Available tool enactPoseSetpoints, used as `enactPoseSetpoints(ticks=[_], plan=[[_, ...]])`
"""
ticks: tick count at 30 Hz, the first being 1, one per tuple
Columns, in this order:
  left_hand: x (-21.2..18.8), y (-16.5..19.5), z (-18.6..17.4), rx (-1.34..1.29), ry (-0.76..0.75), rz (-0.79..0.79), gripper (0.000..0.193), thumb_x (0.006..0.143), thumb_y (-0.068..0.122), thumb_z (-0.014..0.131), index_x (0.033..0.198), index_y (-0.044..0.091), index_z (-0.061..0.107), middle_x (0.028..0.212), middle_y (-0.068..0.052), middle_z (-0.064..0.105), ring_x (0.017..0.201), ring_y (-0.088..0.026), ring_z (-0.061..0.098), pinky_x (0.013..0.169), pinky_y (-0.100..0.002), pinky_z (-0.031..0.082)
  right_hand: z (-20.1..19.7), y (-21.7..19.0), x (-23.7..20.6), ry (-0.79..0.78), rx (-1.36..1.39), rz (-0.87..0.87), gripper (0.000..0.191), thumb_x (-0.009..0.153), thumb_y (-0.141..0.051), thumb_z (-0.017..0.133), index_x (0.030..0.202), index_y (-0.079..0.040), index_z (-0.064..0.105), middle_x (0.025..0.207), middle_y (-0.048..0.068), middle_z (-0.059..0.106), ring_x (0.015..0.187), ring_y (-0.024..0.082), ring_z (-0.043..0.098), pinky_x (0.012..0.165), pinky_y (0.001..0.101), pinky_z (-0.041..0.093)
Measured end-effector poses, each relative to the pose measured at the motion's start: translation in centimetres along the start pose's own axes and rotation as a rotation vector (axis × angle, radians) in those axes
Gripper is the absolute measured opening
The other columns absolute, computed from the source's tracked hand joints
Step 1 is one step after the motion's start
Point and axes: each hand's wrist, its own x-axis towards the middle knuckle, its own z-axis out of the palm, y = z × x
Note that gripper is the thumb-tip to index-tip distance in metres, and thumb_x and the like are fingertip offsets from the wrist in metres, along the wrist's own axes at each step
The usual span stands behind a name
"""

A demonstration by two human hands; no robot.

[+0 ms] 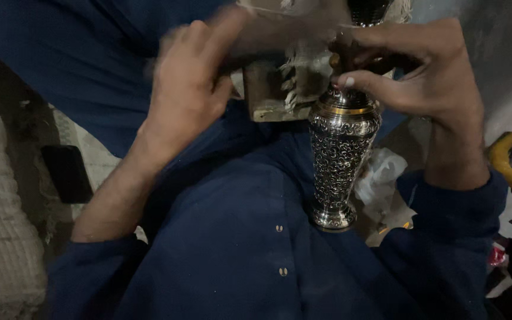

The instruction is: The person sits cross-legged on the floor with an ornate silver vase held against a wooden support. They hold a small chisel against the vase surface and strike it with a wooden mallet, working the pattern around the vase's neck and body.

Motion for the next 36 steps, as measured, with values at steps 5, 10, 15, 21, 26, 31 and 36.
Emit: enactPoseSetpoints(ticks=[5,10,15,21,26,31,36], plan=[[-0.2,-0.2,0.0,0.013,-0.009,-0.037,0.079,0.097,-0.008,0.068,0.16,0.022,0.03,0.13,-0.013,0.057,0.122,-0.03,0.066,0.103,-0.039,0.058,-0.1,0.4,-0.1,-0.033,0.037,0.039,0.038,0.096,-0.012,0.087,0.127,0.001,0.07,0.103,0.016,0.076,0.092,0.023,0.078,0.078,0.03,0.066],[0.2,-0.2,-0.2,0.049,-0.025,-0.033,0.079,0.098,-0.008,0.067,0.16,0.024,0.029,0.126,-0.01,0.059,0.118,-0.026,0.068,0.097,-0.036,0.058,-0.1,0.4,0.0,-0.019,0.089,0.004,0.037,0.092,-0.009,0.082,0.122,0.006,0.067,0.105,0.019,0.075,0.094,0.026,0.077,0.079,0.0311,0.066],[1.1,0.2,-0.5,0.578,-0.007,0.129,0.087,0.084,-0.006,0.072,0.159,0.022,0.036,0.106,-0.01,0.056,0.1,-0.031,0.066,0.1,-0.05,0.057,-0.3,0.2,0.1,-0.061,0.099,0.065,0.037,0.094,-0.01,0.083,0.125,0.004,0.069,0.104,0.017,0.076,0.096,0.025,0.079,0.078,0.0306,0.067],[1.8,0.4,-0.9,0.313,-0.038,-0.032,0.078,0.087,-0.005,0.068,0.155,0.021,0.04,0.111,-0.005,0.054,0.094,-0.024,0.063,0.098,-0.048,0.056,-0.2,0.3,0.0,-0.055,0.165,0.057,0.037,0.097,-0.01,0.081,0.128,0.004,0.067,0.11,0.018,0.075,0.099,0.025,0.078,0.083,0.0309,0.067],[1.6,0.1,-0.8,0.522,-0.058,0.129,0.079,0.091,-0.007,0.071,0.161,0.021,0.046,0.111,-0.008,0.054,0.108,-0.031,0.059,0.11,-0.051,0.051,-0.3,0.1,0.3,-0.035,0.212,0.026,0.037,0.095,-0.009,0.077,0.126,0.006,0.064,0.111,0.019,0.074,0.101,0.027,0.076,0.087,0.0337,0.066],[1.5,0.0,-1.0,0.542,-0.058,0.137,0.078,0.089,-0.006,0.071,0.158,0.02,0.045,0.108,-0.009,0.054,0.107,-0.03,0.057,0.108,-0.049,0.048,-0.3,-0.3,0.3,-0.082,0.211,0.112,0.032,0.098,-0.007,0.078,0.127,0.0,0.069,0.107,0.015,0.077,0.097,0.022,0.079,0.083,0.03,0.068],[1.6,0.3,-1.1,0.468,-0.104,0.039,0.08,0.088,-0.006,0.07,0.159,0.02,0.047,0.109,-0.012,0.056,0.106,-0.031,0.058,0.103,-0.047,0.049,-0.3,0.0,0.5,-0.049,0.231,0.029,0.035,0.09,-0.004,0.074,0.122,0.003,0.063,0.104,0.022,0.074,0.096,0.028,0.076,0.082,0.0354,0.066]])
